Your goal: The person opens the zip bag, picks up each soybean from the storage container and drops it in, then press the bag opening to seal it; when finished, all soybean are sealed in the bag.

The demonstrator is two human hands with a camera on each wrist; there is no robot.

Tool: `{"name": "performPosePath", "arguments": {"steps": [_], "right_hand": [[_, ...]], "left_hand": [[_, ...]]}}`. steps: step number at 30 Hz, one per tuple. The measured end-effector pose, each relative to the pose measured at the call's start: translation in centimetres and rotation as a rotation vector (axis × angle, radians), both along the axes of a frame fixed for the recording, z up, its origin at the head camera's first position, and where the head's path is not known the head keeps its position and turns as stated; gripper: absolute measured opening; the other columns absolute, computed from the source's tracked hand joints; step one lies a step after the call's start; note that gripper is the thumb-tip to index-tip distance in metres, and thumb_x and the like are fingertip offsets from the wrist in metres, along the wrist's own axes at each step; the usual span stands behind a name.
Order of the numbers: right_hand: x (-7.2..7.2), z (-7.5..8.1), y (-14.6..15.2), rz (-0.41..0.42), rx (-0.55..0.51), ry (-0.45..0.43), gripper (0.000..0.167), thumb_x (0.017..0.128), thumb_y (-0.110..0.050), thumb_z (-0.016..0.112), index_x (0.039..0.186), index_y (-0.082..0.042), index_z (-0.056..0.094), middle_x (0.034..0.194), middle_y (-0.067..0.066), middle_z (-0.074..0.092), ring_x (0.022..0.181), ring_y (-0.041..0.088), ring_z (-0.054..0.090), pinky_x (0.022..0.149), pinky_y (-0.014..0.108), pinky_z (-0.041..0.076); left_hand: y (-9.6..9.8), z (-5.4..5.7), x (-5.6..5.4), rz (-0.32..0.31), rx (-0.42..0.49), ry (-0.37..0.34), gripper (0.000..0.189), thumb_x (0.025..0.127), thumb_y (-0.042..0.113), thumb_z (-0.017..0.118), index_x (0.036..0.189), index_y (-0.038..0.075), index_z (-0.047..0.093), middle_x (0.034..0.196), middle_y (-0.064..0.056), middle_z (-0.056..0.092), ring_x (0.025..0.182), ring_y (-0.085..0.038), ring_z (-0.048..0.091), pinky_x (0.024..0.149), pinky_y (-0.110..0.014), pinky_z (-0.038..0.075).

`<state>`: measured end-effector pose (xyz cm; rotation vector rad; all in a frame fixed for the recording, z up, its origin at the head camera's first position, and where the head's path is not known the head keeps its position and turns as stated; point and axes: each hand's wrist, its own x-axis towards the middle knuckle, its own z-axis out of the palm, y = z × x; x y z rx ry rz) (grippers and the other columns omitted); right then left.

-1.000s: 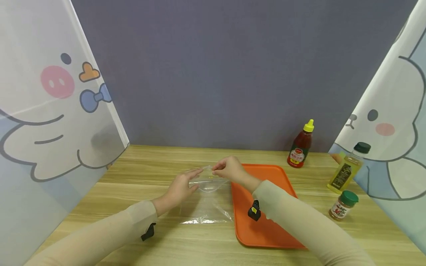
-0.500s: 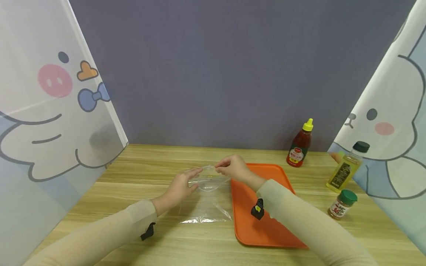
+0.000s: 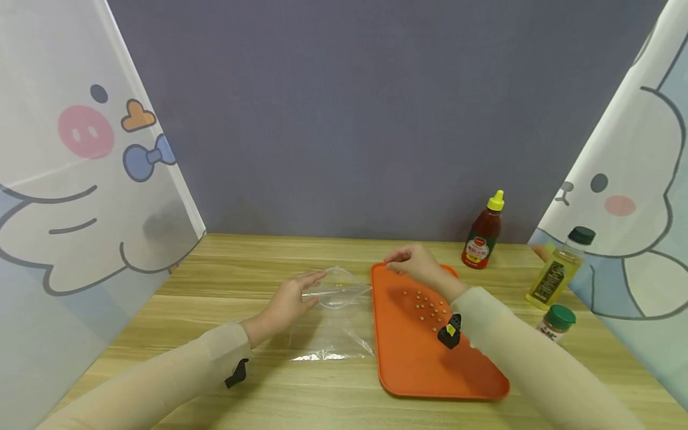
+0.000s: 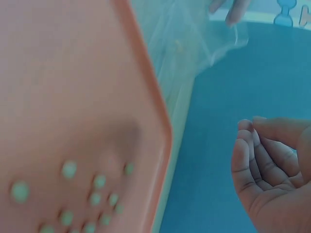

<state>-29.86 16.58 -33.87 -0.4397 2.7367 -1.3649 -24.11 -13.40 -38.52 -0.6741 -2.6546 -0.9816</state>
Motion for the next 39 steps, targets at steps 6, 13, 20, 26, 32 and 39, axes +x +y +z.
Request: {"name": "performPosePath", "arguments": {"steps": [6,13,20,26,32,39], "right_hand": [[-0.4,-0.7,2.7,-0.017,0.054,-0.010,0.017,0.092,-0.010,0.065,0.105,-0.002,0.072,0.101,0.015,0.072,0.096,0.036,0.066,0.084,0.049,0.057],[-0.6,-2.2,5.2,0.012,0.123,-0.021,0.018,0.090,-0.004,0.065,0.103,0.007,0.070,0.101,0.017,0.071,0.094,0.027,0.065,0.080,0.038,0.058],[-0.8,-3.4,6.2,0.043,0.172,-0.059,0.015,0.085,-0.001,0.069,0.097,0.008,0.070,0.093,0.016,0.073,0.081,0.019,0.066,0.072,0.032,0.057],[-1.2,-4.6,6.6,0.053,0.189,-0.094,0.010,0.082,0.000,0.072,0.091,0.005,0.071,0.083,0.011,0.073,0.067,0.013,0.056,0.059,0.025,0.048],[-1.3,-4.8,6.7,0.046,0.205,-0.119,0.009,0.082,-0.002,0.074,0.090,0.003,0.072,0.083,0.008,0.073,0.067,0.013,0.055,0.058,0.023,0.047],[-1.4,-5.0,6.5,0.035,0.204,-0.111,0.009,0.083,-0.004,0.074,0.088,0.002,0.073,0.082,0.007,0.072,0.066,0.012,0.053,0.058,0.023,0.046]], "left_hand": [[0.0,0.0,-0.2,-0.002,0.000,-0.015,0.061,0.081,-0.001,0.073,0.137,0.010,0.054,0.140,-0.012,0.054,0.114,-0.030,0.064,0.104,-0.046,0.048],[-0.1,-0.1,-0.3,-0.020,-0.009,0.016,0.061,0.080,-0.001,0.074,0.136,0.008,0.054,0.138,-0.015,0.056,0.113,-0.032,0.064,0.103,-0.048,0.048],[-0.3,-0.1,-0.3,-0.041,-0.010,0.019,0.060,0.080,-0.001,0.073,0.137,0.007,0.053,0.138,-0.017,0.055,0.112,-0.033,0.064,0.100,-0.046,0.050],[-0.3,-0.1,-0.3,-0.045,-0.011,0.021,0.060,0.080,0.000,0.074,0.137,0.006,0.053,0.138,-0.017,0.055,0.112,-0.033,0.064,0.100,-0.044,0.050],[-0.3,-0.2,-0.3,-0.036,-0.012,0.023,0.061,0.080,0.000,0.074,0.137,0.008,0.053,0.139,-0.016,0.054,0.112,-0.032,0.064,0.100,-0.044,0.050],[-0.3,-0.3,-0.3,-0.032,-0.008,0.009,0.062,0.080,0.000,0.074,0.137,0.008,0.053,0.140,-0.014,0.054,0.113,-0.030,0.064,0.099,-0.041,0.051]]}}
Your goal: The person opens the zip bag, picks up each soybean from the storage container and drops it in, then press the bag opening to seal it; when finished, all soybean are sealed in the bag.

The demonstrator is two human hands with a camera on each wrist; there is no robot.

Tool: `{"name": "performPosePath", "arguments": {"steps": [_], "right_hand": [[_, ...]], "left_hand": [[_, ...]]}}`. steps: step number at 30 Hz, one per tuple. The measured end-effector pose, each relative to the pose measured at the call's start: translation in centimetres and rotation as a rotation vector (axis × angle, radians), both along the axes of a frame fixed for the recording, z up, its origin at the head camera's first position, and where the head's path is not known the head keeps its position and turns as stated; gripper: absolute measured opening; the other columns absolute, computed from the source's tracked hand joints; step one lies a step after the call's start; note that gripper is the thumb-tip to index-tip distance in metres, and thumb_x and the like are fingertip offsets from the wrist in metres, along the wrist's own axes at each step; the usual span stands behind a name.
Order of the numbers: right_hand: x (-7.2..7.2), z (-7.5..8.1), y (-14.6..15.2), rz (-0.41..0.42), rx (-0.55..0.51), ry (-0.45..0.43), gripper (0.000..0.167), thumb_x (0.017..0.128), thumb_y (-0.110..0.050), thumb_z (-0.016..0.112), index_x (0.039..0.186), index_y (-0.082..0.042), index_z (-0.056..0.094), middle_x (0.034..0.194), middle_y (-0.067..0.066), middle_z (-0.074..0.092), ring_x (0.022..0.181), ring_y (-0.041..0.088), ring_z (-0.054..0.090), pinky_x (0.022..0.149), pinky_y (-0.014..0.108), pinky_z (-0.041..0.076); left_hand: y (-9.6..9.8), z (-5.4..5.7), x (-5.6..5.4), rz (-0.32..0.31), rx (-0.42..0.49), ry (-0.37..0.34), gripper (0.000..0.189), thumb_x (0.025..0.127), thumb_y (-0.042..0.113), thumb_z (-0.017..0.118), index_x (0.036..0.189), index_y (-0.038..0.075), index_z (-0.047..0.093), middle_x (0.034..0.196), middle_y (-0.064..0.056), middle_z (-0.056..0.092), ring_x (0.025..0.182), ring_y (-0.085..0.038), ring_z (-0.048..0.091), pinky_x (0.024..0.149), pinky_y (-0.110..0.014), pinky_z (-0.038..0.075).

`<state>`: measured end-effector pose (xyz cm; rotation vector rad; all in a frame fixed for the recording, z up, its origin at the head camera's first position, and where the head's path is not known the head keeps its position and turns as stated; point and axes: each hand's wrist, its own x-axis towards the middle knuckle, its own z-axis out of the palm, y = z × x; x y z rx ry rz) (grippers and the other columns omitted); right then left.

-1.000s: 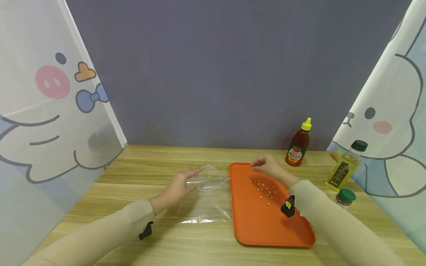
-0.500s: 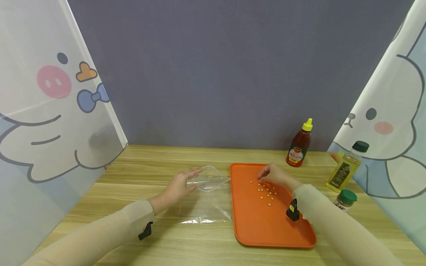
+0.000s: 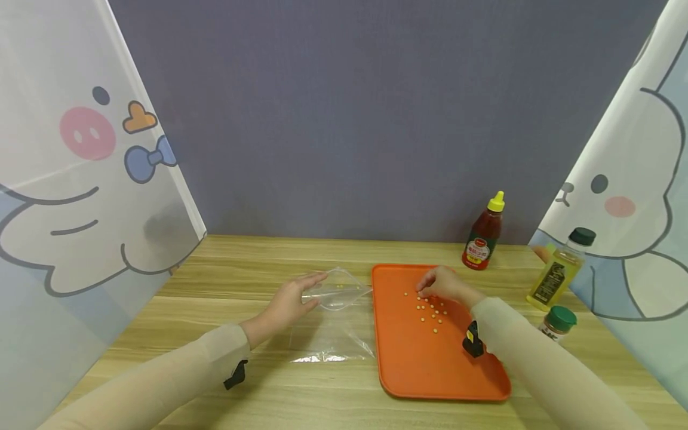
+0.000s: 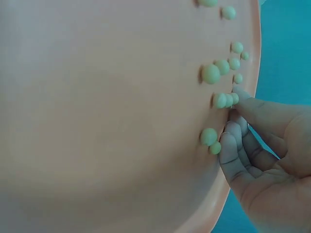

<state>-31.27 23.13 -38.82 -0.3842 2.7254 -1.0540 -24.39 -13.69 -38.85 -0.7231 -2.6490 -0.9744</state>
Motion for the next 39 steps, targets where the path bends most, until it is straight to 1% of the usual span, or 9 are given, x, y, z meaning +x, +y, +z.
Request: {"name": "performPosePath", "arguments": {"steps": [7,10,13,19,24,27,32,34,39], "right_hand": [[0.0,0.3,0.0,-0.012,-0.076,0.001,0.012,0.088,-0.004,0.068,0.095,0.006,0.070,0.075,0.006,0.066,0.058,0.011,0.050,0.053,0.022,0.045],[0.0,0.9,-0.2,0.005,-0.102,0.030,0.016,0.090,-0.003,0.064,0.100,0.009,0.067,0.081,0.010,0.067,0.066,0.013,0.056,0.059,0.025,0.051],[0.0,1.6,-0.6,-0.008,-0.132,0.044,0.020,0.092,-0.005,0.063,0.105,0.009,0.066,0.092,0.014,0.070,0.077,0.020,0.063,0.070,0.032,0.057],[-0.2,2.7,-1.6,-0.031,-0.191,0.043,0.026,0.093,-0.012,0.064,0.111,0.007,0.066,0.102,0.019,0.071,0.089,0.034,0.065,0.081,0.045,0.057],[-0.3,3.6,-2.9,-0.031,-0.222,0.040,0.025,0.093,-0.015,0.065,0.112,0.001,0.068,0.107,0.022,0.070,0.095,0.039,0.064,0.086,0.050,0.055],[-0.3,4.2,-3.9,-0.013,-0.236,0.056,0.021,0.093,-0.014,0.065,0.110,-0.002,0.069,0.106,0.021,0.070,0.090,0.032,0.066,0.085,0.049,0.056],[0.0,5.3,-5.9,0.048,-0.291,0.059,0.019,0.092,-0.011,0.066,0.108,-0.002,0.070,0.105,0.020,0.071,0.078,0.015,0.066,0.077,0.037,0.058],[0.2,5.7,-6.7,0.074,-0.310,0.060,0.019,0.091,-0.010,0.066,0.107,-0.001,0.070,0.105,0.021,0.071,0.076,0.013,0.065,0.074,0.032,0.058],[0.7,6.3,-8.7,0.108,-0.345,0.061,0.022,0.089,-0.011,0.070,0.107,0.001,0.071,0.101,0.020,0.072,0.074,0.012,0.065,0.072,0.029,0.058]], "left_hand": [[0.0,-0.1,0.3,-0.008,0.008,-0.022,0.061,0.081,-0.001,0.073,0.138,0.008,0.053,0.140,-0.015,0.053,0.115,-0.031,0.063,0.101,-0.042,0.050],[0.0,-0.2,0.3,-0.003,0.010,-0.024,0.061,0.081,-0.001,0.073,0.138,0.008,0.053,0.140,-0.014,0.054,0.115,-0.031,0.063,0.101,-0.043,0.049],[0.1,-0.3,0.2,0.005,0.014,-0.026,0.061,0.081,0.000,0.073,0.138,0.009,0.053,0.140,-0.013,0.054,0.115,-0.030,0.063,0.103,-0.044,0.048],[0.0,-0.4,0.0,0.006,0.017,-0.029,0.061,0.081,-0.001,0.073,0.138,0.009,0.053,0.140,-0.013,0.054,0.115,-0.031,0.063,0.102,-0.044,0.049],[0.1,-0.4,-0.1,0.007,0.012,-0.017,0.062,0.080,-0.001,0.074,0.138,0.009,0.053,0.140,-0.013,0.054,0.114,-0.031,0.063,0.103,-0.044,0.049],[0.2,-0.3,-0.1,0.014,0.001,-0.010,0.062,0.080,0.000,0.074,0.137,0.009,0.053,0.140,-0.013,0.054,0.116,-0.030,0.063,0.104,-0.044,0.048],[0.3,-0.1,-0.1,0.027,-0.005,-0.017,0.062,0.080,0.001,0.074,0.138,0.010,0.054,0.140,-0.014,0.054,0.117,-0.030,0.061,0.105,-0.046,0.046],[0.3,0.0,-0.1,0.030,-0.002,-0.026,0.062,0.080,0.001,0.074,0.138,0.010,0.053,0.141,-0.014,0.053,0.118,-0.031,0.061,0.106,-0.046,0.045],[0.3,0.1,-0.1,0.026,-0.004,-0.026,0.061,0.081,0.001,0.074,0.138,0.011,0.053,0.141,-0.013,0.053,0.119,-0.030,0.060,0.107,-0.047,0.044]]}}
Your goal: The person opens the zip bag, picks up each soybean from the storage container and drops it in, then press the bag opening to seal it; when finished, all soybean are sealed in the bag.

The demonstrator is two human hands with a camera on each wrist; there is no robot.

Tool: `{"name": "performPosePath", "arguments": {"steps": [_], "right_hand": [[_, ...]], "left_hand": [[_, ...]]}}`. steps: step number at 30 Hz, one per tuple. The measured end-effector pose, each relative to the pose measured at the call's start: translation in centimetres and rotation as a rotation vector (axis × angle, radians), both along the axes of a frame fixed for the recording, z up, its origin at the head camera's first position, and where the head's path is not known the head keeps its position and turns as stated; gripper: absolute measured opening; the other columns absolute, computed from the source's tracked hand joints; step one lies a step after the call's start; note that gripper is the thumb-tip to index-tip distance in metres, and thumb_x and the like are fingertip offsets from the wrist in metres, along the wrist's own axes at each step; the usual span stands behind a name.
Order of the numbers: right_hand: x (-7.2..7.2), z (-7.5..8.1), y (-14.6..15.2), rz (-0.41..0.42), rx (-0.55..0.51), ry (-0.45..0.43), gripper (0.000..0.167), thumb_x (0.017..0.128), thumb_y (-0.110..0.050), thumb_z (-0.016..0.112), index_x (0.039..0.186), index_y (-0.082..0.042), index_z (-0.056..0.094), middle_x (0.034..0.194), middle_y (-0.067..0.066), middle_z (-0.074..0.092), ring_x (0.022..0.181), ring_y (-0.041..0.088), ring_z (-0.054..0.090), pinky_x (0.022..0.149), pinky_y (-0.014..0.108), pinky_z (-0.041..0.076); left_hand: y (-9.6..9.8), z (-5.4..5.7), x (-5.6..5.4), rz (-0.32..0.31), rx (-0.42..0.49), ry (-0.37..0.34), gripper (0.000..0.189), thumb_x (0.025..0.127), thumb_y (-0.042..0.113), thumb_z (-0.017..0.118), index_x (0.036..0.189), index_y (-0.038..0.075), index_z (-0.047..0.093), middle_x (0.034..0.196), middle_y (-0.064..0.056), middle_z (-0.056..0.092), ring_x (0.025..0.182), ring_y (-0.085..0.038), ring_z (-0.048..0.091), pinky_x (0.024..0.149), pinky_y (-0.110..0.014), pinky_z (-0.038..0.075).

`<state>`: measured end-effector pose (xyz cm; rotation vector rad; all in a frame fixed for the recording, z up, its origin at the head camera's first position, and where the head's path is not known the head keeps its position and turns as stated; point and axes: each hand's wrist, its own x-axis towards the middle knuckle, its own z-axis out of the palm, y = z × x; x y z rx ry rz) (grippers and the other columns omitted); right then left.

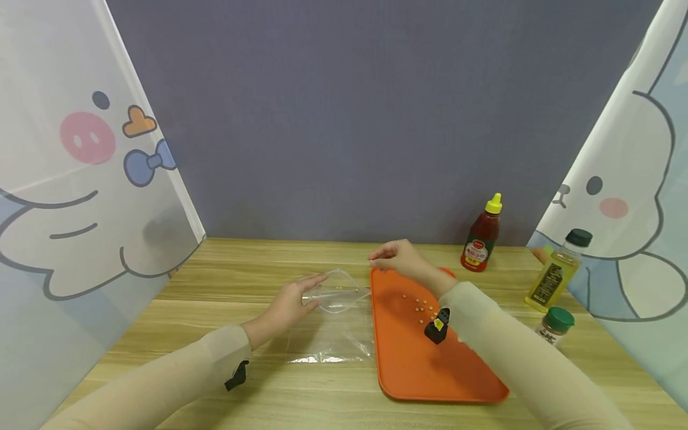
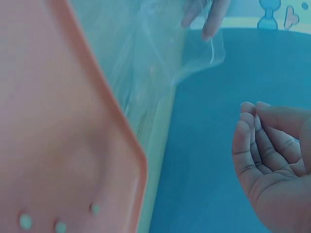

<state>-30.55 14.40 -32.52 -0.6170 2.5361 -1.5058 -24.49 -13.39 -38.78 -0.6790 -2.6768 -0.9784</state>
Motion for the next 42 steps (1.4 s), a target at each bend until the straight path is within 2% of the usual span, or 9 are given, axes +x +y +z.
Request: {"name": "performPosePath", "arguments": {"steps": [7,11,14,18,20,26,33,39,42], "right_hand": [[0.5,-0.1,-2.8,0.025,-0.004,0.006,0.023,0.088,-0.012,0.071,0.106,0.002,0.072,0.093,0.012,0.075,0.073,0.009,0.065,0.071,0.026,0.058],[0.8,-0.5,-4.1,0.029,0.037,0.034,0.021,0.087,-0.013,0.072,0.103,0.000,0.073,0.090,0.009,0.075,0.076,0.014,0.067,0.074,0.034,0.059],[1.0,-0.8,-4.8,0.036,0.072,0.063,0.016,0.086,-0.012,0.073,0.099,-0.003,0.075,0.086,0.007,0.075,0.076,0.019,0.067,0.070,0.037,0.059],[1.2,-1.0,-5.6,0.029,0.129,0.097,0.011,0.086,-0.012,0.073,0.095,-0.008,0.077,0.085,0.005,0.075,0.078,0.021,0.069,0.063,0.026,0.056],[1.3,-1.1,-5.9,0.017,0.158,0.109,0.009,0.086,-0.013,0.074,0.094,-0.010,0.077,0.086,0.004,0.076,0.081,0.019,0.070,0.064,0.023,0.056],[1.2,-1.2,-6.3,0.014,0.181,0.160,0.009,0.086,-0.010,0.073,0.094,-0.007,0.077,0.088,0.005,0.076,0.080,0.013,0.069,0.074,0.027,0.059],[1.0,-1.6,-6.4,0.022,0.171,0.163,0.009,0.085,-0.007,0.072,0.093,-0.005,0.077,0.087,0.007,0.076,0.078,0.012,0.069,0.073,0.026,0.058],[0.9,-1.6,-5.7,0.011,0.173,0.154,0.014,0.086,-0.009,0.072,0.099,-0.003,0.076,0.086,0.007,0.076,0.084,0.026,0.071,0.067,0.025,0.057],[0.8,-1.4,-4.8,-0.007,0.184,0.172,0.014,0.086,-0.012,0.073,0.098,-0.006,0.076,0.087,0.006,0.076,0.082,0.025,0.070,0.067,0.025,0.056]], "left_hand": [[-0.2,-0.1,-0.1,-0.019,0.024,-0.006,0.062,0.081,0.000,0.073,0.138,0.012,0.053,0.141,-0.013,0.054,0.116,-0.030,0.062,0.103,-0.046,0.048],[-0.3,-0.3,-0.3,-0.035,0.036,0.004,0.061,0.081,-0.001,0.073,0.137,0.010,0.054,0.139,-0.014,0.055,0.114,-0.031,0.063,0.101,-0.044,0.050],[-0.2,-0.4,-0.3,-0.040,0.029,0.021,0.059,0.080,-0.002,0.074,0.136,0.008,0.055,0.137,-0.015,0.056,0.112,-0.032,0.064,0.099,-0.044,0.052],[-0.1,-0.3,-0.2,-0.041,0.022,0.021,0.058,0.081,-0.001,0.073,0.135,0.008,0.056,0.138,-0.015,0.056,0.112,-0.031,0.064,0.099,-0.043,0.052],[-0.1,-0.3,-0.2,-0.041,0.021,0.020,0.058,0.081,-0.001,0.073,0.135,0.008,0.055,0.138,-0.015,0.056,0.113,-0.031,0.064,0.099,-0.044,0.052],[-0.2,-0.2,-0.2,-0.036,0.019,0.027,0.058,0.081,-0.001,0.074,0.136,0.008,0.055,0.139,-0.015,0.055,0.113,-0.030,0.064,0.101,-0.044,0.050],[-0.2,-0.2,-0.3,-0.033,0.016,0.028,0.059,0.080,-0.001,0.074,0.136,0.008,0.056,0.139,-0.016,0.055,0.113,-0.030,0.064,0.102,-0.045,0.049],[-0.1,-0.4,-0.5,-0.040,0.021,0.037,0.061,0.079,-0.002,0.074,0.136,0.008,0.055,0.138,-0.015,0.055,0.112,-0.030,0.065,0.101,-0.044,0.050],[-0.2,-0.4,-0.5,-0.044,0.035,0.038,0.061,0.079,-0.002,0.074,0.136,0.007,0.055,0.138,-0.016,0.056,0.112,-0.031,0.064,0.101,-0.045,0.050]]}}
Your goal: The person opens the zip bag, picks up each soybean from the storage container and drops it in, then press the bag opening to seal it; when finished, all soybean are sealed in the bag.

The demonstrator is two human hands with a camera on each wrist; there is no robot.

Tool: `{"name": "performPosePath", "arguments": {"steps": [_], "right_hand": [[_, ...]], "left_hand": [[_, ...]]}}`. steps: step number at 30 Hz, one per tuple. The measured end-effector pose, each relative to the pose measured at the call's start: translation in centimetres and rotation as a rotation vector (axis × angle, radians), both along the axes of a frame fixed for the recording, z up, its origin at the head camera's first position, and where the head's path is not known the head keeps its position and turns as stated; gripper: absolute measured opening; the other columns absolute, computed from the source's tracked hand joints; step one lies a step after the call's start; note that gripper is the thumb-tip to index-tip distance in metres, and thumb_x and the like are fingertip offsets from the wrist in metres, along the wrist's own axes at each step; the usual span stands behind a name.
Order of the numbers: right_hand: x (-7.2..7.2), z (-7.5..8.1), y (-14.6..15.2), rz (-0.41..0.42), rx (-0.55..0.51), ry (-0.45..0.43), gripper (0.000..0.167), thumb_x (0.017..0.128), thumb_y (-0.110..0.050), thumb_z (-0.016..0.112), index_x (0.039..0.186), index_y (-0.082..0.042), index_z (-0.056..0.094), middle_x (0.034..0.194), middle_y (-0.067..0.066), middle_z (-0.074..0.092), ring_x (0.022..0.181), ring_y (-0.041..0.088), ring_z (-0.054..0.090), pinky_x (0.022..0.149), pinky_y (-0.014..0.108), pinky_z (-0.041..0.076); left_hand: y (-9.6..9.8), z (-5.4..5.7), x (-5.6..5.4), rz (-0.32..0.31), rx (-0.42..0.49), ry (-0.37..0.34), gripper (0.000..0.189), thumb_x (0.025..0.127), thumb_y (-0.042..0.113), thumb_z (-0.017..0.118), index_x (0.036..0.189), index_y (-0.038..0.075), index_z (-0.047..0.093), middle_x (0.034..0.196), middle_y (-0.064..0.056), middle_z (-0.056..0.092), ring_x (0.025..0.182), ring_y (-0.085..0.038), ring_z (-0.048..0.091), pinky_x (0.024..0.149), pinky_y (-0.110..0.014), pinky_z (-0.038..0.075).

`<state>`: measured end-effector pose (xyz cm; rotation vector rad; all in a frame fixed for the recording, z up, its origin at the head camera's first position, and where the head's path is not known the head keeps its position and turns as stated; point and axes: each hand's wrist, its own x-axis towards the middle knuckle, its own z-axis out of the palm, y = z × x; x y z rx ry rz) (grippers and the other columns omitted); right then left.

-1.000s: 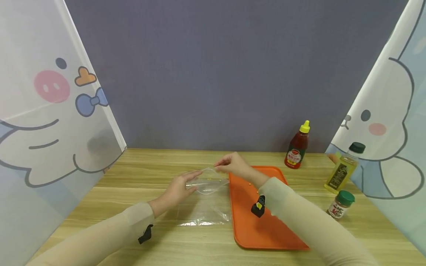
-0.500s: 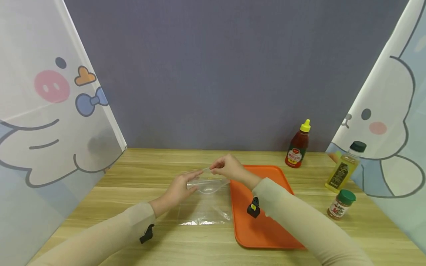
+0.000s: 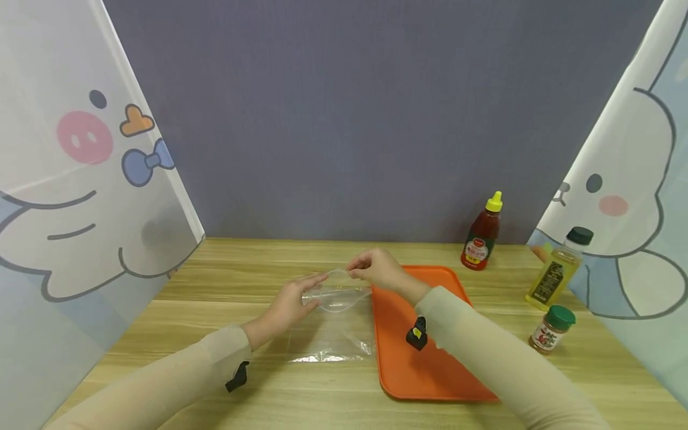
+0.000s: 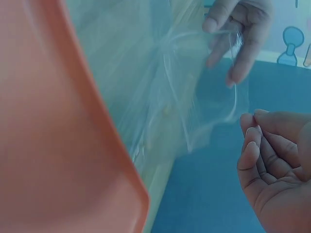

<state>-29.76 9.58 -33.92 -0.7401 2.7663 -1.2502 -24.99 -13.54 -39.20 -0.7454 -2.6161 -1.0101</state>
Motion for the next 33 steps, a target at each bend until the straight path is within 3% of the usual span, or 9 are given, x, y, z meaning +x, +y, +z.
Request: {"name": "performPosePath", "arguments": {"steps": [6,13,23,33], "right_hand": [[-0.3,0.4,2.5,-0.019,0.033,0.034,0.013,0.087,-0.013,0.072,0.098,-0.008,0.076,0.094,0.005,0.075,0.081,0.012,0.066,0.075,0.030,0.057],[-0.9,-0.4,5.7,-0.034,0.080,0.001,0.014,0.088,-0.010,0.069,0.100,-0.005,0.074,0.097,0.008,0.074,0.088,0.020,0.068,0.081,0.037,0.058],[-1.9,-2.5,9.6,-0.063,0.125,-0.093,0.015,0.087,-0.006,0.070,0.099,0.003,0.071,0.101,0.012,0.070,0.096,0.028,0.066,0.086,0.042,0.057],[-1.8,-4.1,10.9,-0.045,0.168,-0.211,0.012,0.086,-0.009,0.072,0.096,-0.001,0.072,0.090,0.007,0.073,0.077,0.016,0.063,0.068,0.029,0.054]], "left_hand": [[-0.1,0.0,0.1,0.005,0.008,-0.007,0.062,0.078,-0.002,0.075,0.136,0.008,0.055,0.137,-0.015,0.057,0.112,-0.032,0.064,0.100,-0.047,0.050],[-0.3,0.1,0.1,0.016,0.005,-0.044,0.062,0.079,0.000,0.075,0.137,0.012,0.055,0.139,-0.013,0.055,0.114,-0.031,0.063,0.104,-0.046,0.048],[-0.3,0.1,0.0,0.010,-0.004,-0.037,0.063,0.079,-0.001,0.074,0.138,0.012,0.054,0.139,-0.012,0.055,0.116,-0.031,0.062,0.104,-0.048,0.047],[-0.2,0.2,0.0,0.017,-0.008,-0.050,0.064,0.080,0.001,0.074,0.138,0.014,0.053,0.141,-0.012,0.054,0.116,-0.031,0.062,0.105,-0.048,0.046]]}}
